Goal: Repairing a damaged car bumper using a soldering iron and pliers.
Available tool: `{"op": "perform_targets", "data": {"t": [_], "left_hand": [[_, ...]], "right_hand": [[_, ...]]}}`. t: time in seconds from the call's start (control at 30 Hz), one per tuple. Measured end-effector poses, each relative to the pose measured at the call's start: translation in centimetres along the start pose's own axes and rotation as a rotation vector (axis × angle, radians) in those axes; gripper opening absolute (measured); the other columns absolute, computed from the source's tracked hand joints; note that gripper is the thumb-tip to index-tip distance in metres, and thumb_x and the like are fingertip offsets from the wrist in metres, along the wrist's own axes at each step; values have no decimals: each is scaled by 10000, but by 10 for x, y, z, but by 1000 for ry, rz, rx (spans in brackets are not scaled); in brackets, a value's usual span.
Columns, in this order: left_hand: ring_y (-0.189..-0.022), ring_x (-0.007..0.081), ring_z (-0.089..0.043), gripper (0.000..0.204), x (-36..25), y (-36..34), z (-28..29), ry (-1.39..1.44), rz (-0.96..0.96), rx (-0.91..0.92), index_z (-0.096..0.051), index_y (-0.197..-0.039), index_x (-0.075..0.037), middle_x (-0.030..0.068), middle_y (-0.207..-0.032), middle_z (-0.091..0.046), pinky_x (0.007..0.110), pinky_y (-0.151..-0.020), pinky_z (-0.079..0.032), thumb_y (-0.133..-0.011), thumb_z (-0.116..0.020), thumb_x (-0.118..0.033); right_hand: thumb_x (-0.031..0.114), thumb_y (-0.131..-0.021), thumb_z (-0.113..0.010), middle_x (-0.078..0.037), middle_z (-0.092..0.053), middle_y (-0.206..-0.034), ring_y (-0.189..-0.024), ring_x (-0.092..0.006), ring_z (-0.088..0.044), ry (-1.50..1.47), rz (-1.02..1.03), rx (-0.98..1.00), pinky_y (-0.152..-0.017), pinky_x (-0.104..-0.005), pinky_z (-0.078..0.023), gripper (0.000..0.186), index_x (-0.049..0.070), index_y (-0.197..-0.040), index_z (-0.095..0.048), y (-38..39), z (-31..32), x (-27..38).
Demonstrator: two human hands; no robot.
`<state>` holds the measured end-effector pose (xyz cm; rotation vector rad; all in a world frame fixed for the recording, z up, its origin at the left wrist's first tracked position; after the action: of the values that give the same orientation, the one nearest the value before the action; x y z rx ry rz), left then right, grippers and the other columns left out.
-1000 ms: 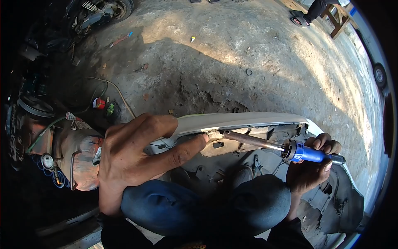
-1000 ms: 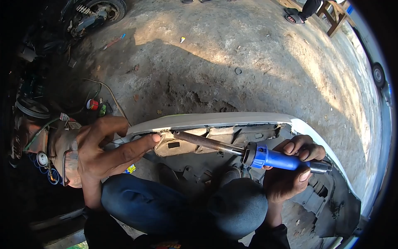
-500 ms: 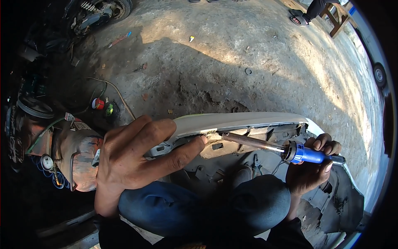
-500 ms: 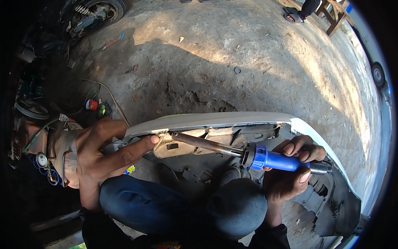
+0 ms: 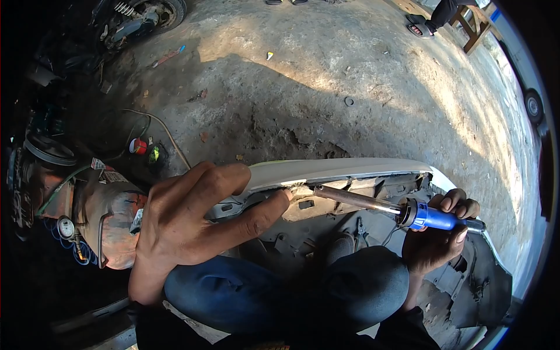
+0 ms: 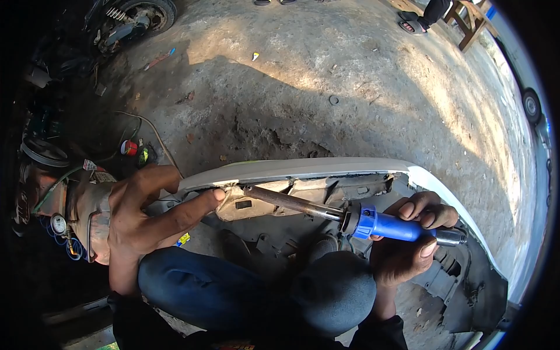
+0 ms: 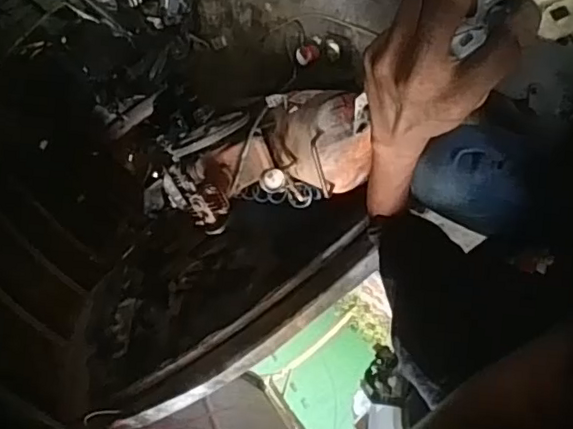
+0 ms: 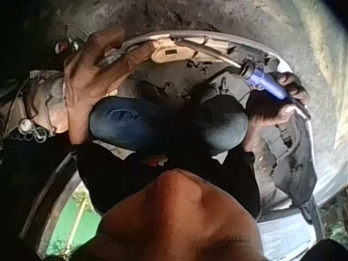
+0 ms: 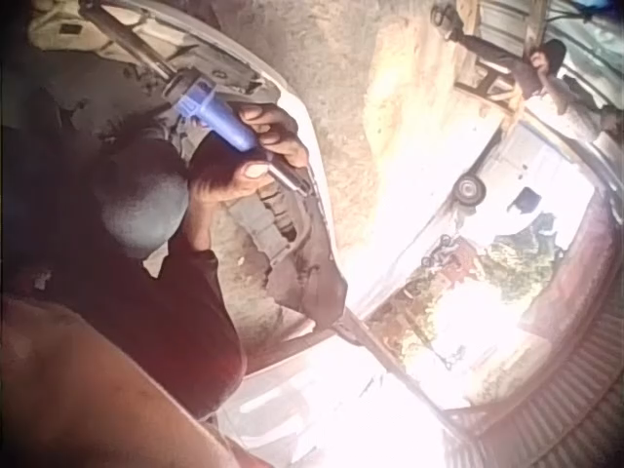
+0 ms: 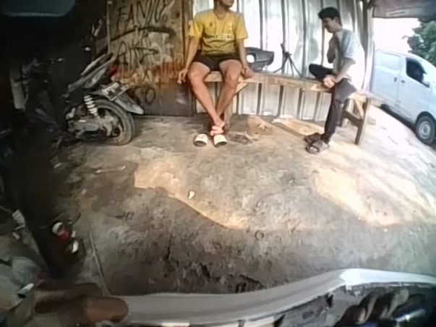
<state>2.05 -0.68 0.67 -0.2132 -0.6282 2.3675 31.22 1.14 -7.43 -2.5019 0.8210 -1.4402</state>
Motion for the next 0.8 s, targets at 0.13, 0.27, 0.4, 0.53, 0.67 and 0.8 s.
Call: {"op": "perform_targets", "data": {"t": [0.13, 0.27, 0.4, 0.53, 0.67, 0.8], "left_hand": [[-667, 108, -593, 333, 0, -3, 3, 16, 18, 8, -761, -981, -240, 32, -896, -538, 232, -514, -560, -656, -755, -168], [-657, 113, -591, 347, -1, -3, 1, 11, 12, -6, -761, -989, -242, 34, -896, -542, 235, -507, -552, -650, -769, -165], [-651, 114, -588, 354, 1, -2, 1, 18, 14, -11, -760, -996, -246, 35, -898, -543, 236, -504, -549, -652, -775, -164], [-638, 112, -579, 367, 2, -1, -1, 24, 9, -11, -759, -1005, -247, 37, -902, -544, 235, -497, -546, -653, -765, -146], [-634, 109, -573, 375, 3, -1, -1, 0, -23, -21, -756, -1010, -244, 36, -903, -542, 232, -491, -539, -655, -752, -125], [-636, 109, -573, 375, 3, -1, 0, 5, -16, -11, -755, -1011, -242, 35, -902, -540, 229, -494, -538, -657, -750, -118]], "right_hand": [[307, -892, -654, -75, -402, -957, -973, -148, -481, -70, -98, 145, -972, -288, -395, 361, 85, -1001, -391, 2, 8, 4], [299, -906, -641, -81, -415, -974, -987, -151, -493, -99, -103, 178, -979, -294, -395, 343, 84, -1013, -395, 1, 9, 5], [305, -909, -637, -82, -418, -978, -984, -153, -500, -91, -98, 189, -989, -298, -398, 345, 85, -1018, -394, 1, 8, 4], [308, -905, -639, -80, -414, -974, -986, -152, -498, -84, -109, 192, -989, -297, -399, 347, 88, -1013, -394, 1, 9, 4], [310, -898, -646, -77, -408, -967, -980, -151, -495, -73, -100, 173, -984, -295, -394, 353, 90, -1008, -393, 1, 6, 3], [383, -867, -667, -108, -461, -874, -659, -146, -523, 40, 10, -13, -559, -242, -538, 422, 77, -942, -386, 0, -2, -1]]}}
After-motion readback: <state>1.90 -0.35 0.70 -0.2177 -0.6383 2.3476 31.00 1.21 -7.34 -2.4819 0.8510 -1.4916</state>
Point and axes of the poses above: each hand's wrist, its own y-axis away from the middle knuckle, its own z-axis out of the back of the hand, x = y × z, the point moved 2 cm from there along -y, towards the middle knuckle
